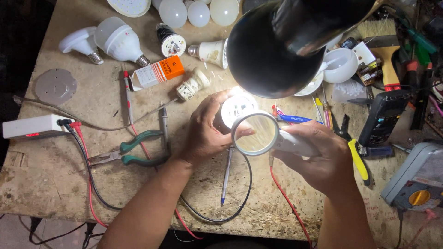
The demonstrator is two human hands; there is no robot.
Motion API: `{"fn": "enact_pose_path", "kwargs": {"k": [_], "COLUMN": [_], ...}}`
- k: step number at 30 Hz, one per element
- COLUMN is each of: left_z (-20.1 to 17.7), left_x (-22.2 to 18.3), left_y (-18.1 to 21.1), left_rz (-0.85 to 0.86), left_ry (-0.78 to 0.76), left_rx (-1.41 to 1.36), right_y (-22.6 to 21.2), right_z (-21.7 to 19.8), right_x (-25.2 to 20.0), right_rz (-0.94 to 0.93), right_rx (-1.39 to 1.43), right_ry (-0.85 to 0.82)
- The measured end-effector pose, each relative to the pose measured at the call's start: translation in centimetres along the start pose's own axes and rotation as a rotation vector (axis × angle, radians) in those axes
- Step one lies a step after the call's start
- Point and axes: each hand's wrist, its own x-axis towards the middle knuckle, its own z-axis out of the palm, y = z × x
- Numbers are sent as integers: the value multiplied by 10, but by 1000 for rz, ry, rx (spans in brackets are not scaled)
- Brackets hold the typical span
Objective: Repairing and testing LED bulbs using a soldering iron and pliers at a workbench.
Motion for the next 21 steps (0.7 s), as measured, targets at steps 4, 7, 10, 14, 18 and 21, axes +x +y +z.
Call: {"fn": "enact_pose_path", "kwargs": {"k": [4, 7, 10, 14, 18, 21], "left_z": [3, 1, 3, 1, -2, -4], "left_x": [-2, -1, -3, 1, 2, 2], "left_y": [-1, 3, 1, 9, 14, 14], "left_rz": [-26, -99, -140, -178, -187, -221], "left_ry": [20, 7, 4, -2, -14, -47], "left_rx": [11, -92, -176, -243, -199, -154], "right_y": [2, 2, 4, 3, 4, 2], "right_z": [2, 3, 4, 4, 6, 7], "right_x": [-5, -7, -10, -10, -8, -6], "right_rz": [15, -21, -51, -40, -47, -26], "right_rx": [-61, -82, -113, -95, -59, -30], "right_ry": [23, 33, 44, 54, 67, 50]}}
